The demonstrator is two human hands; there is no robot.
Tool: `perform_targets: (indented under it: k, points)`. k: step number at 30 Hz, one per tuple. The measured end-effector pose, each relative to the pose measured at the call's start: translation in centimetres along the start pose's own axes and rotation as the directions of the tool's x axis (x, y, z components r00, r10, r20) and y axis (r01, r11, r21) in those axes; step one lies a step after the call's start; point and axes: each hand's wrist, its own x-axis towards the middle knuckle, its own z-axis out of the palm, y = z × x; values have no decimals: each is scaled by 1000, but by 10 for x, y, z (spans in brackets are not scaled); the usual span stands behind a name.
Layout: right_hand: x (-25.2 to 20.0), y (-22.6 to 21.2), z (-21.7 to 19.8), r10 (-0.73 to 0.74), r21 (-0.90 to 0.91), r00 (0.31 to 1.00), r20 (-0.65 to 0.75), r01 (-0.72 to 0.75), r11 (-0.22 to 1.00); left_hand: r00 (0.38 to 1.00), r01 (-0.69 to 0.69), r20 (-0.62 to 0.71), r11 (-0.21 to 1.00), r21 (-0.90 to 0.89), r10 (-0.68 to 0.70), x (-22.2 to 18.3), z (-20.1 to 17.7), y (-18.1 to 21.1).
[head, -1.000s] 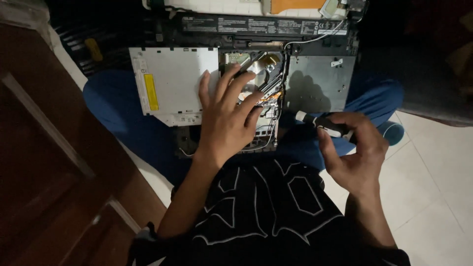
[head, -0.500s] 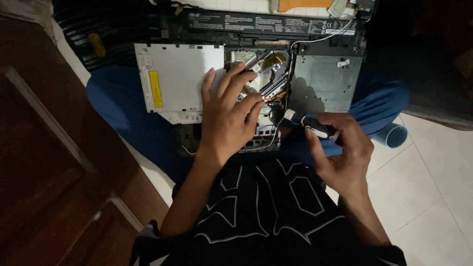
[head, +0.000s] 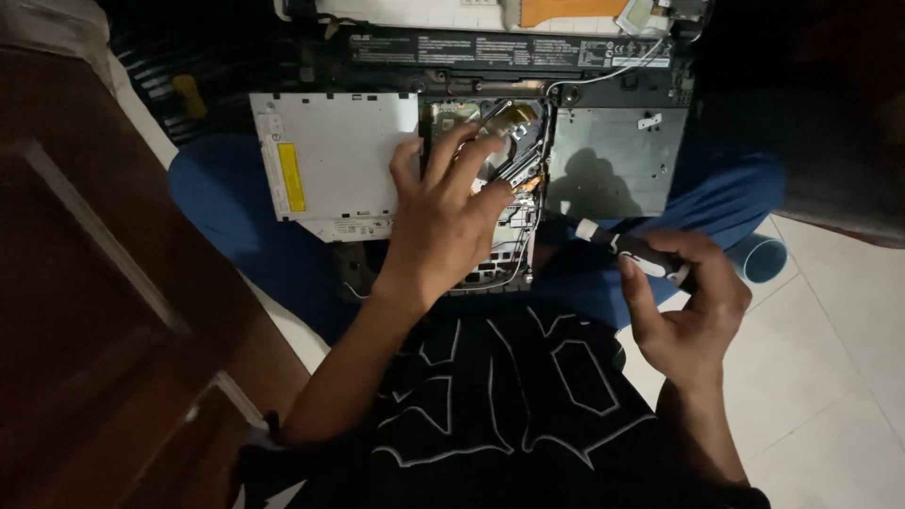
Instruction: Installing an optical drive into a laptop chassis and securing it with screws.
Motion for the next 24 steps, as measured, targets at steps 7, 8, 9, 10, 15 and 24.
perform_targets:
  k: [7,8,9,10,15,24]
  points:
    - [-9,11,-3,35,15,999,4,-35,999,996,-76,50,995,64,73,8,-7,5]
    - [-10,14,-4,26,12,1000,4,-26,1000,993,-100,72,989,105,92,9,-5,3]
    - [-11,17,-4,18,10,1000,3,-18,1000,989,-124,94,982,145,111,10,-4,2]
    - [-12,17,-5,18,15,1000,0,-18,1000,989,-127,97,981,149,113,12,-8,2]
    - [-15,17,-8,43,32,999,-15,-43,999,971,-166,193,980,108,143,23,-17,1]
    - [-19,36,-6,-30,107,997,-74,38,993,979,-162,133,986,42,155,22,-3,-11]
